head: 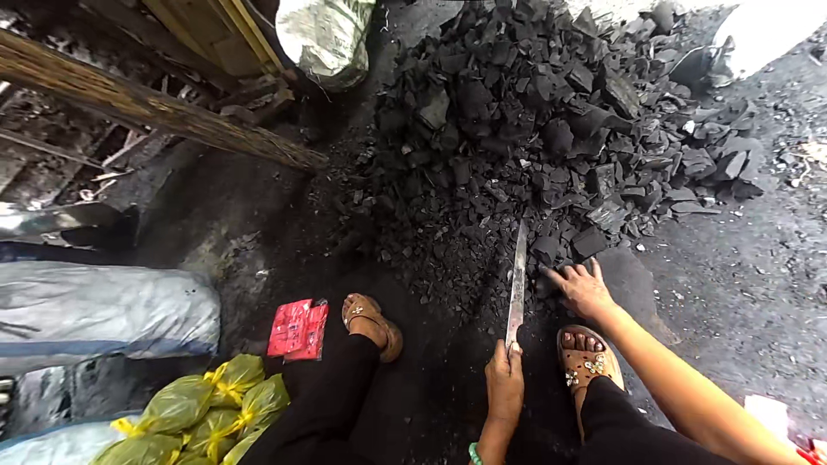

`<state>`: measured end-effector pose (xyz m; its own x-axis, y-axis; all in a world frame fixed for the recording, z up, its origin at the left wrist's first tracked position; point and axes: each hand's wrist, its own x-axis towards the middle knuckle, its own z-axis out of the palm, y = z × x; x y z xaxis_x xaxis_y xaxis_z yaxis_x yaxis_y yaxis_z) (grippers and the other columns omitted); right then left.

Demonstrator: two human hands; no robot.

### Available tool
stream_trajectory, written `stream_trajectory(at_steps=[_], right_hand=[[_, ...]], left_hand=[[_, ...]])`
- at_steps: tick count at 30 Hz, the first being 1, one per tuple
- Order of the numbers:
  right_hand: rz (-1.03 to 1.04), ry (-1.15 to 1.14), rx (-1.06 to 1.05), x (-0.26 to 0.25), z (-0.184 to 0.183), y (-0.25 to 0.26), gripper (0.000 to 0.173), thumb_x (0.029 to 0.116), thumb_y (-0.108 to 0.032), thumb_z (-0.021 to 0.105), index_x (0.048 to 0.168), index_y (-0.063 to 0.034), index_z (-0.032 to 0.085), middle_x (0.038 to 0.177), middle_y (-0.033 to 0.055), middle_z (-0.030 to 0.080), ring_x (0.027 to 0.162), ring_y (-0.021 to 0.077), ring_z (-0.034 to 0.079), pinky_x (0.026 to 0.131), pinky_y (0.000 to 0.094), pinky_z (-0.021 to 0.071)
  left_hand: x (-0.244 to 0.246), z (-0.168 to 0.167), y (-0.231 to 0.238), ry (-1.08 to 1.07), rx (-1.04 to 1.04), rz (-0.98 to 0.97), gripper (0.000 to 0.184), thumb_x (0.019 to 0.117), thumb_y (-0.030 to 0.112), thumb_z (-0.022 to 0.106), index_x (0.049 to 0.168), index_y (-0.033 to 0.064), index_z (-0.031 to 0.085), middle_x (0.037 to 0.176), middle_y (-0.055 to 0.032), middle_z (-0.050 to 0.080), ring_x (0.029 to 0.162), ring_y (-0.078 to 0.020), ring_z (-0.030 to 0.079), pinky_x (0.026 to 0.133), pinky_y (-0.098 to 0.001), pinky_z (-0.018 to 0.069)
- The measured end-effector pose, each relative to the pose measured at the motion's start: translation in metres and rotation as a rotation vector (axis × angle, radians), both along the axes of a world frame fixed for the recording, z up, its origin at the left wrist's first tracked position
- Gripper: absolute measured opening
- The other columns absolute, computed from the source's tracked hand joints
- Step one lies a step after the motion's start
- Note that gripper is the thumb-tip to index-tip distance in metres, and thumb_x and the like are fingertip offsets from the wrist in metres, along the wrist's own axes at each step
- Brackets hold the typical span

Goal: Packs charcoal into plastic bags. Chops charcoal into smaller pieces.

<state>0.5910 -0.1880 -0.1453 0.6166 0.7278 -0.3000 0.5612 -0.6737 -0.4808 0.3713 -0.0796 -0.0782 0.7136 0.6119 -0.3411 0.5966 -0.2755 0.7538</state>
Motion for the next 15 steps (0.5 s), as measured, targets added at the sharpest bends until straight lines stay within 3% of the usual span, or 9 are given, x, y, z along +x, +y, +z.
stream_trajectory(at_steps=[2,5,9,12,13,15], right_hand=[[0.058,0.023,-0.072,0.004,-0.005,0.016,0.054,0.0956,0.001,0.064,0.146,-0.0168,0.058,0.137,0.0278,0.060,0.133,0.0509,0.050,0.116,0.0759,0.0171],[0.006,0.003,0.004,0.009,0.005,0.009,0.048,0.0940,-0.011,0.073,0.141,-0.0126,0.063,0.130,0.0237,0.065,0.127,0.0462,0.057,0.112,0.0699,0.0301],[-0.346,-0.043,0.154,0.003,0.031,-0.034,0.060,0.0879,-0.029,0.083,0.138,-0.0036,0.062,0.123,0.0277,0.068,0.118,0.0499,0.062,0.100,0.0731,0.0408],[-0.537,-0.004,0.053,0.008,0.023,-0.060,0.064,0.0876,-0.032,0.083,0.141,-0.0052,0.059,0.133,0.0347,0.056,0.114,0.0555,0.060,0.090,0.0736,0.0450],[-0.561,0.020,0.049,0.011,0.021,-0.064,0.065,0.0875,-0.031,0.084,0.141,-0.0037,0.059,0.139,0.0352,0.051,0.113,0.0562,0.060,0.089,0.0732,0.0472],[-0.541,0.043,0.087,0.015,0.020,-0.065,0.063,0.0876,-0.025,0.084,0.139,0.0025,0.058,0.138,0.0332,0.054,0.116,0.0522,0.061,0.094,0.0686,0.0493]], left_hand=[[0.004,-0.004,0.000,0.004,0.040,-0.065,0.032,0.1073,0.017,0.045,0.113,-0.0082,0.064,0.075,-0.0107,0.061,0.065,-0.0192,0.059,0.067,-0.0373,0.0521],[0.012,-0.008,0.001,0.011,0.060,-0.128,0.034,0.1085,0.017,0.042,0.119,-0.0089,0.062,0.073,-0.0110,0.062,0.063,-0.0208,0.061,0.065,-0.0379,0.0543],[0.029,-0.012,-0.005,-0.065,0.210,-0.222,0.034,0.1075,0.016,0.045,0.118,-0.0114,0.062,0.077,-0.0200,0.066,0.071,-0.0321,0.068,0.071,-0.0476,0.0568],[0.060,0.001,-0.010,-0.043,0.226,-0.327,0.032,0.1084,0.018,0.046,0.116,-0.0088,0.063,0.082,-0.0229,0.068,0.078,-0.0382,0.070,0.075,-0.0531,0.0562],[0.072,0.009,-0.012,-0.090,0.259,-0.354,0.030,0.1078,0.017,0.048,0.112,-0.0083,0.064,0.080,-0.0226,0.068,0.076,-0.0386,0.070,0.072,-0.0533,0.0566],[0.091,0.030,-0.017,-0.314,0.370,-0.350,0.025,0.1062,0.015,0.051,0.104,-0.0062,0.065,0.071,-0.0174,0.064,0.063,-0.0319,0.067,0.060,-0.0461,0.0557]])
